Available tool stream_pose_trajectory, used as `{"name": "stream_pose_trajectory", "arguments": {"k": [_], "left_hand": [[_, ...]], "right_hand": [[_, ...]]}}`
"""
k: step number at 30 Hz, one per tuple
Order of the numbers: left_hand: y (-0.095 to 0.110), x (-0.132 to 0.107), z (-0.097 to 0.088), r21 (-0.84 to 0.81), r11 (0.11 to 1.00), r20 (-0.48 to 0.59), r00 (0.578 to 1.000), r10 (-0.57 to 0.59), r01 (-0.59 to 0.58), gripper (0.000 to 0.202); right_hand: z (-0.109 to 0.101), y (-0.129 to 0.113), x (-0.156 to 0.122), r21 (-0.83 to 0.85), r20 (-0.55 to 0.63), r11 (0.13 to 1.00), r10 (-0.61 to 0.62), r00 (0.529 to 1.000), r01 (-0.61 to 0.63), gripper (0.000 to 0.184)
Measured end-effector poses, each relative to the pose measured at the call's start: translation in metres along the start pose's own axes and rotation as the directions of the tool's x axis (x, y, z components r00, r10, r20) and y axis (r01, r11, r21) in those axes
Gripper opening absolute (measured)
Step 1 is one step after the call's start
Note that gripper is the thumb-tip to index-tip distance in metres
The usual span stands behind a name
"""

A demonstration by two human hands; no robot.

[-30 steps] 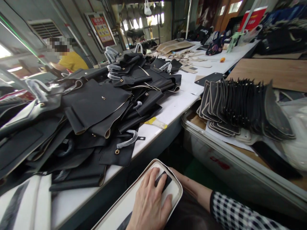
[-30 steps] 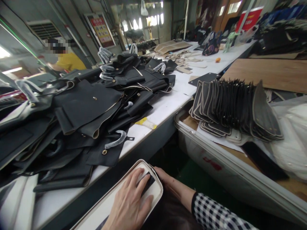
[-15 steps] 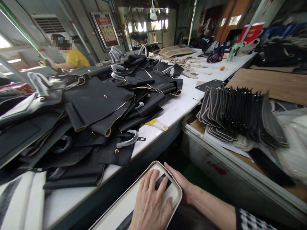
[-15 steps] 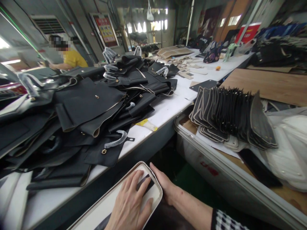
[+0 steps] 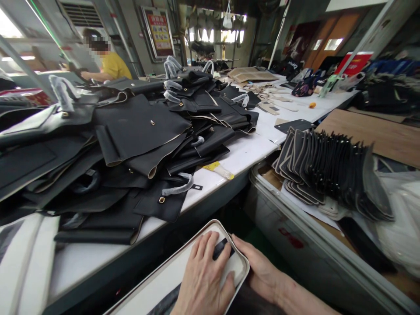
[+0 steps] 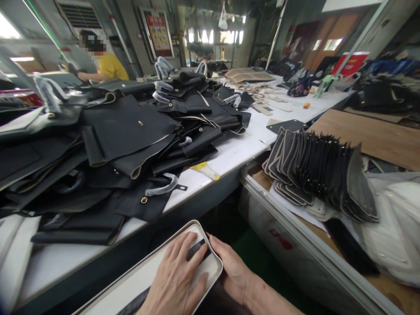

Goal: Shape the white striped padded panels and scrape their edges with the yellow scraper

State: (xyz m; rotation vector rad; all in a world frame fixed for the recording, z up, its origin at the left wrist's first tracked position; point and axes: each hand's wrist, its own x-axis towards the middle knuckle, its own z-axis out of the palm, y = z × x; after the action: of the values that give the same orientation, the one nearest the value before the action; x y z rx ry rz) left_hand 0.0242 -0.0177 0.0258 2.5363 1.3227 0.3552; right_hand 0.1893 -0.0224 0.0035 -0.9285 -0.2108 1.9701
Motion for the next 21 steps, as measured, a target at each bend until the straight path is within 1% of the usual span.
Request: {"name": "stream_pose_trajectory", "arguments": {"k": [4, 8, 10, 12, 15, 18, 21], "left_hand": [[0.003, 0.002, 0.001, 0.012, 1.000, -0.006, 1.000, 0.016, -0.016, 0.051], [0.004, 0.002, 0.004, 0.041, 0.998, -0.041, 0.998, 0.043, -0.042, 0.053], [0.004, 0.001, 0.007, 0.060, 0.997, -0.098, 0.994, 0.050, -0.044, 0.055], [0.004, 0.001, 0.011, 0.070, 0.997, -0.176, 0.983, 0.050, -0.039, 0.056], [0.005, 0.002, 0.015, 0.048, 0.998, -0.252, 0.967, 0.043, -0.032, 0.055], [0.007, 0.005, 0.015, -0.012, 1.000, -0.249, 0.968, 0.008, -0.012, 0.053], [0.010, 0.008, 0.013, -0.064, 0.998, -0.232, 0.973, -0.018, 0.003, 0.052]], "right_hand": [[0.001, -0.008, -0.004, -0.120, 0.048, 0.993, -0.016, 0.999, 0.021, 0.037], [0.001, -0.016, -0.003, -0.226, 0.030, 0.974, 0.015, 0.999, -0.008, 0.036], [-0.001, -0.022, -0.001, -0.286, 0.031, 0.958, 0.050, 0.998, -0.039, 0.039], [-0.003, -0.029, 0.001, -0.356, 0.032, 0.932, 0.090, 0.995, -0.073, 0.043], [-0.003, -0.041, 0.004, -0.478, 0.034, 0.872, 0.133, 0.991, -0.100, 0.046], [-0.001, -0.054, 0.007, -0.622, 0.004, 0.770, 0.185, 0.983, -0.142, 0.050], [-0.001, -0.066, 0.011, -0.710, -0.051, 0.674, 0.238, 0.970, -0.203, 0.050]]}}
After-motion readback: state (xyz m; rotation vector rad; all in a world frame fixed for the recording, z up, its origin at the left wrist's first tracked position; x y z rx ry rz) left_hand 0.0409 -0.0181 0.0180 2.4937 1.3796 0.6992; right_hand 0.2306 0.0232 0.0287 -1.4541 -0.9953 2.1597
